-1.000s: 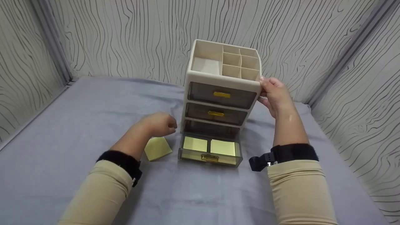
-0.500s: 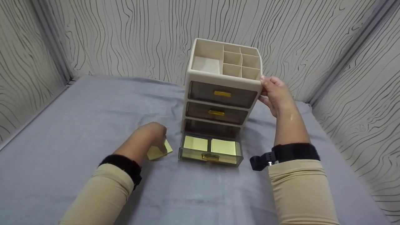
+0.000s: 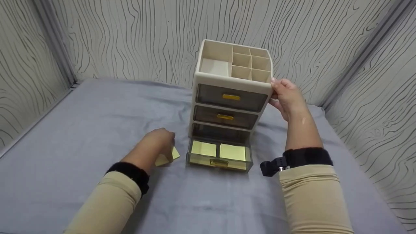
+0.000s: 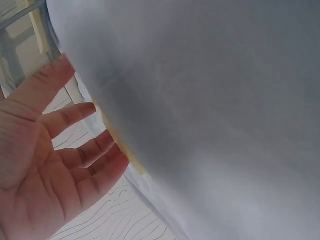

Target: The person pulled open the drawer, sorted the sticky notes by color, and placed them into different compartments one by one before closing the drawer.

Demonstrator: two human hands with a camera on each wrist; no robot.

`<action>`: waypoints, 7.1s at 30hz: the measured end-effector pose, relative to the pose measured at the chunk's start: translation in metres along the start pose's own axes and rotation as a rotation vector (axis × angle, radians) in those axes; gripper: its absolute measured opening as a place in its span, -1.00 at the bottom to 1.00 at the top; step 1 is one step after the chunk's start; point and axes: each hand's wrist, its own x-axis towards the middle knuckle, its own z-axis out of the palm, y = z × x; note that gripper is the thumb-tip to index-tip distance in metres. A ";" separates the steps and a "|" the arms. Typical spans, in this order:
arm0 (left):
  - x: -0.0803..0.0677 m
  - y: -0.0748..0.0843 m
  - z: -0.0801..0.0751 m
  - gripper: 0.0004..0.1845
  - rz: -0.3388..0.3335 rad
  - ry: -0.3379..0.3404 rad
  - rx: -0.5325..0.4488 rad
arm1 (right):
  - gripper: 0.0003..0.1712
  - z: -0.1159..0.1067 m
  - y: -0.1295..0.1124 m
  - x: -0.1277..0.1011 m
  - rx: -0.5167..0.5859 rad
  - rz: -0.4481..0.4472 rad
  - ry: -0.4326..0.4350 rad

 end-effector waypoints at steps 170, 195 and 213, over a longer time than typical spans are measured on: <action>-0.026 0.104 0.029 -0.76 0.774 0.598 0.356 | -0.72 0.001 0.001 0.004 -0.030 -0.010 0.017; -0.018 0.108 0.030 -0.88 0.759 0.747 0.576 | -0.73 0.001 0.001 0.004 -0.048 0.002 0.017; 0.011 0.112 0.024 -0.90 0.675 0.716 0.506 | -0.74 0.000 0.003 0.004 -0.021 -0.029 -0.016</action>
